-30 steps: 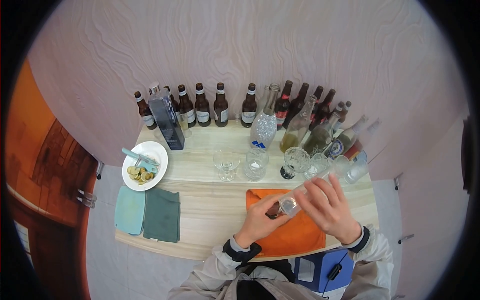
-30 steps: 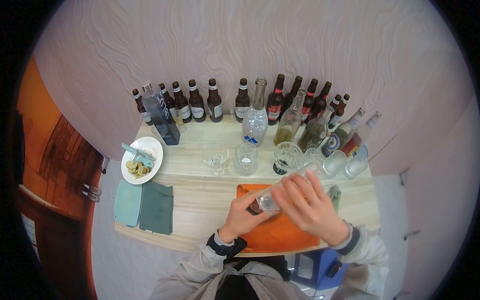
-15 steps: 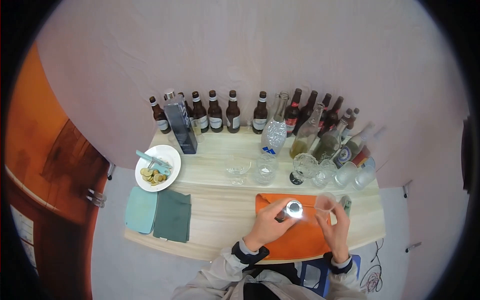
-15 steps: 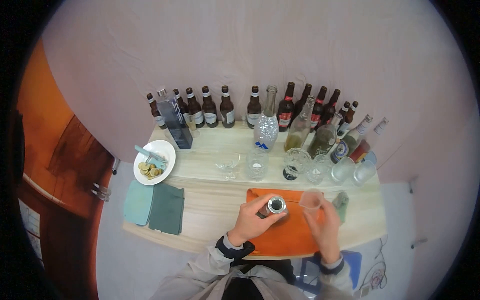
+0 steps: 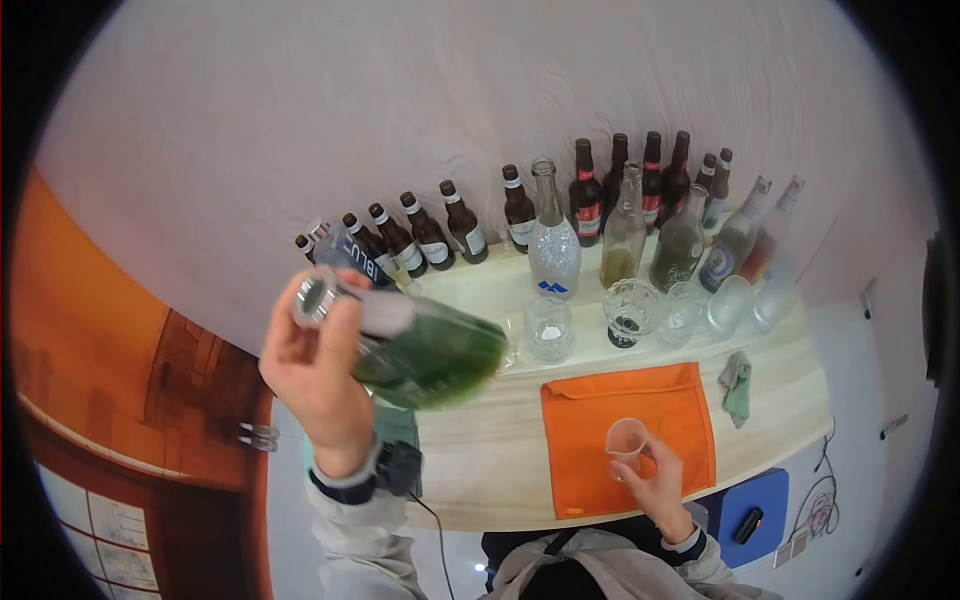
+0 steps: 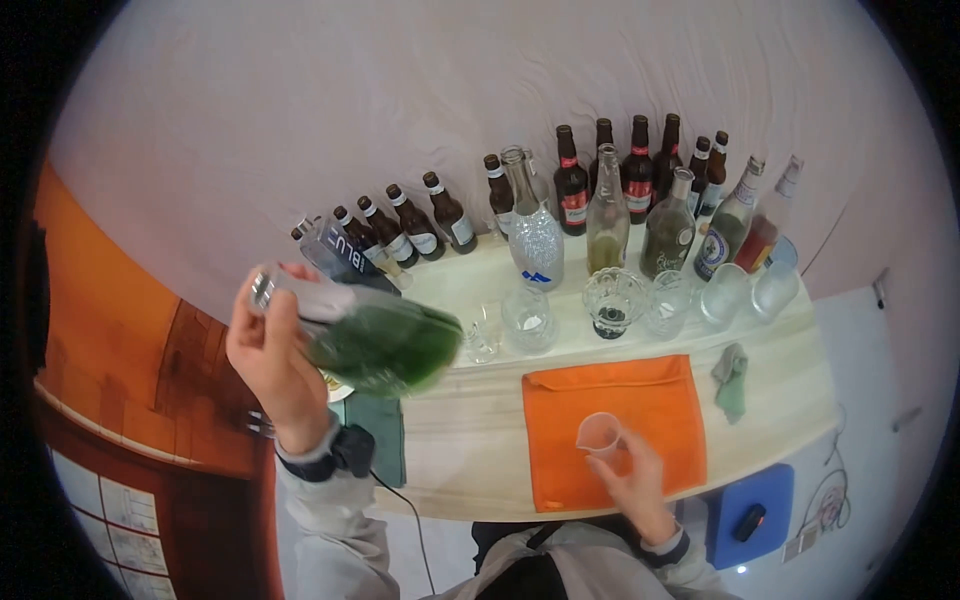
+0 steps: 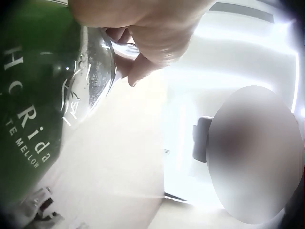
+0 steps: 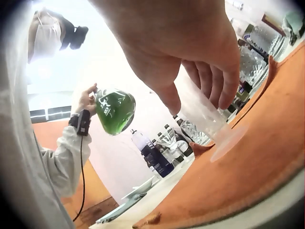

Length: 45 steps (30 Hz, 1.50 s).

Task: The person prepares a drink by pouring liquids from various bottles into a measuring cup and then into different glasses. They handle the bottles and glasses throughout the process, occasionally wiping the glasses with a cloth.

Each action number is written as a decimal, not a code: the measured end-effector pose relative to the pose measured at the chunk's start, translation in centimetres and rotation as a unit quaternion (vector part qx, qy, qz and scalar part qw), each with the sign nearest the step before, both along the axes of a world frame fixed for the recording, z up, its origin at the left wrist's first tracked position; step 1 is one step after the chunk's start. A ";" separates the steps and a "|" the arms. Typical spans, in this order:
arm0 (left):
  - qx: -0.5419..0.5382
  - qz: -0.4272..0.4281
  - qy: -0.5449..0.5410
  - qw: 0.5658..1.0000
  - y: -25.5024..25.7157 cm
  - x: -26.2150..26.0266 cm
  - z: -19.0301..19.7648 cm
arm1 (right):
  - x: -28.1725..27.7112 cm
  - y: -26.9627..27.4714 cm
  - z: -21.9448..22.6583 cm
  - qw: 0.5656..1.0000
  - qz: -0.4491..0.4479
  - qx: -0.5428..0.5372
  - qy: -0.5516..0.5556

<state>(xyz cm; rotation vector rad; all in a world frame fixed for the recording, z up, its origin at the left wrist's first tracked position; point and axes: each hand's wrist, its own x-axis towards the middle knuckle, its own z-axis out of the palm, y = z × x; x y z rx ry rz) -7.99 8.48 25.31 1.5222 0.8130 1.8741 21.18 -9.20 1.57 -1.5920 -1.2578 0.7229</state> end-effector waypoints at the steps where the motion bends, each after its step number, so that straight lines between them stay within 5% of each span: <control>1: 0.003 0.002 -0.005 1.000 1.6 -0.5 0.3 | -0.3 0.2 -0.2 1.000 0.005 0.002 -0.012; 9: -0.053 0.003 0.058 0.997 12.9 -1.1 -1.4 | -1.0 2.1 2.4 1.000 0.000 -0.008 0.002; 17: -0.136 -0.084 0.080 0.984 19.2 -1.3 -9.8 | -0.9 3.8 2.5 0.999 0.015 -0.023 0.016; 34: -0.203 -0.154 0.100 0.962 21.4 1.2 -16.1 | -0.9 6.0 2.1 0.999 0.036 -0.029 -0.001; 45: -0.182 -0.121 0.221 0.951 20.2 -0.9 -15.0 | 1.1 3.7 0.7 0.997 0.005 0.042 -0.069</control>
